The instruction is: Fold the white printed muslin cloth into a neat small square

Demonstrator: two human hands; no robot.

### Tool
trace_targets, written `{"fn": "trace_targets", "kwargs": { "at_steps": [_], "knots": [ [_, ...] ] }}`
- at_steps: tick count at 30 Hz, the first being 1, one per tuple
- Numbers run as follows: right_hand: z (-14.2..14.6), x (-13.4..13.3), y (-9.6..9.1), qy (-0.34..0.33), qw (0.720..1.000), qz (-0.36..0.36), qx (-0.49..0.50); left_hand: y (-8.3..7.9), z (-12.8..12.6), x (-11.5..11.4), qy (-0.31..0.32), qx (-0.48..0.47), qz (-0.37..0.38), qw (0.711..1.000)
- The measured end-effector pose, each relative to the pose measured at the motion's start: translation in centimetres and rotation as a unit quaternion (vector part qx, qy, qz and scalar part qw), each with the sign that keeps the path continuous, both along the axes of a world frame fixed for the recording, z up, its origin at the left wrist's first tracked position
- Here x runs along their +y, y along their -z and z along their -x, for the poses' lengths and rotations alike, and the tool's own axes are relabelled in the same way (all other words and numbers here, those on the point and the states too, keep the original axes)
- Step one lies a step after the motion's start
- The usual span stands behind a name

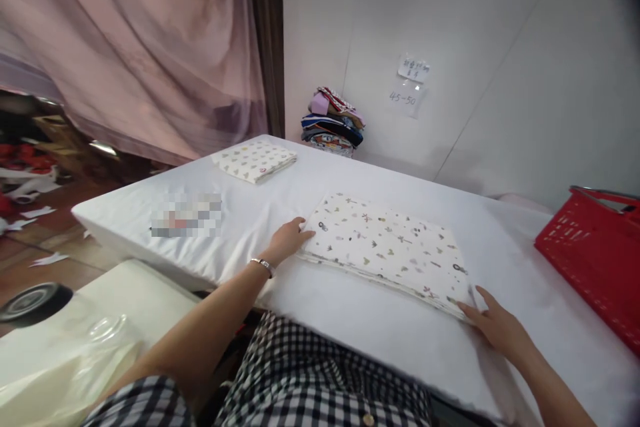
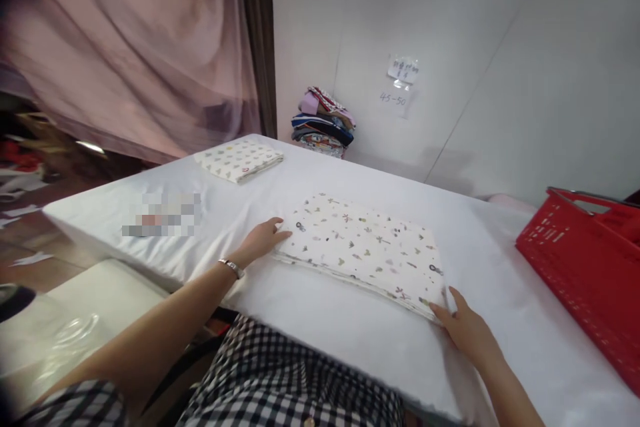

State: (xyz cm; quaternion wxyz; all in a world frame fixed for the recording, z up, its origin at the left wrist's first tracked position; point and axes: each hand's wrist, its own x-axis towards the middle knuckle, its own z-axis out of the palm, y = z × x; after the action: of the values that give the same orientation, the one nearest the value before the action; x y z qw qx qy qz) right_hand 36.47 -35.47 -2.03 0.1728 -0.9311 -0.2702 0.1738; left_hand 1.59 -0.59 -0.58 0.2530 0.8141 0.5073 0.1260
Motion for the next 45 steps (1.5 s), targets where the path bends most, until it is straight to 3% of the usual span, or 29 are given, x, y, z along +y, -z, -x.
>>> {"fn": "trace_targets", "kwargs": {
  "at_steps": [3,7,11,14,17,22,32,39,45],
  "knots": [
    [-0.2,-0.1,-0.3,-0.045,0.988,0.052,-0.139,-0.2,0.7,-0.5,-0.022,0.000,-0.034,0.999],
    [1.8,1.1,-0.9,-0.128,0.979,-0.057,-0.148,-0.7,2.3,-0.8,-0.027,-0.058,-0.037,0.997],
    [5.2,4.5,-1.3,-0.203,0.965,-0.160,-0.048,-0.9,3.3,-1.3,0.066,-0.120,-0.065,0.988],
    [7.9,7.6,-1.7,-0.261,0.946,-0.193,0.012,-0.6,3.6,-1.7,0.158,-0.105,-0.099,0.977],
    [10.4,10.6,-2.1,-0.355,0.916,-0.187,-0.003,-0.1,4.0,-1.7,0.210,-0.061,-0.129,0.967],
    [14.0,15.1,-2.4,-0.474,0.857,-0.185,-0.081,-0.1,4.3,-1.6,0.241,-0.027,-0.147,0.959],
    [19.5,22.3,-1.5,-0.536,0.813,-0.150,-0.172,-0.8,3.8,-2.1,0.224,-0.006,-0.144,0.964],
    [21.8,24.2,-0.9,-0.513,0.821,-0.150,-0.200,-0.2,4.2,-2.7,0.217,-0.022,-0.162,0.963],
    [22.5,24.3,0.3,-0.503,0.822,-0.173,-0.202,0.1,4.8,-3.4,0.187,-0.047,-0.135,0.972]
  ]
}}
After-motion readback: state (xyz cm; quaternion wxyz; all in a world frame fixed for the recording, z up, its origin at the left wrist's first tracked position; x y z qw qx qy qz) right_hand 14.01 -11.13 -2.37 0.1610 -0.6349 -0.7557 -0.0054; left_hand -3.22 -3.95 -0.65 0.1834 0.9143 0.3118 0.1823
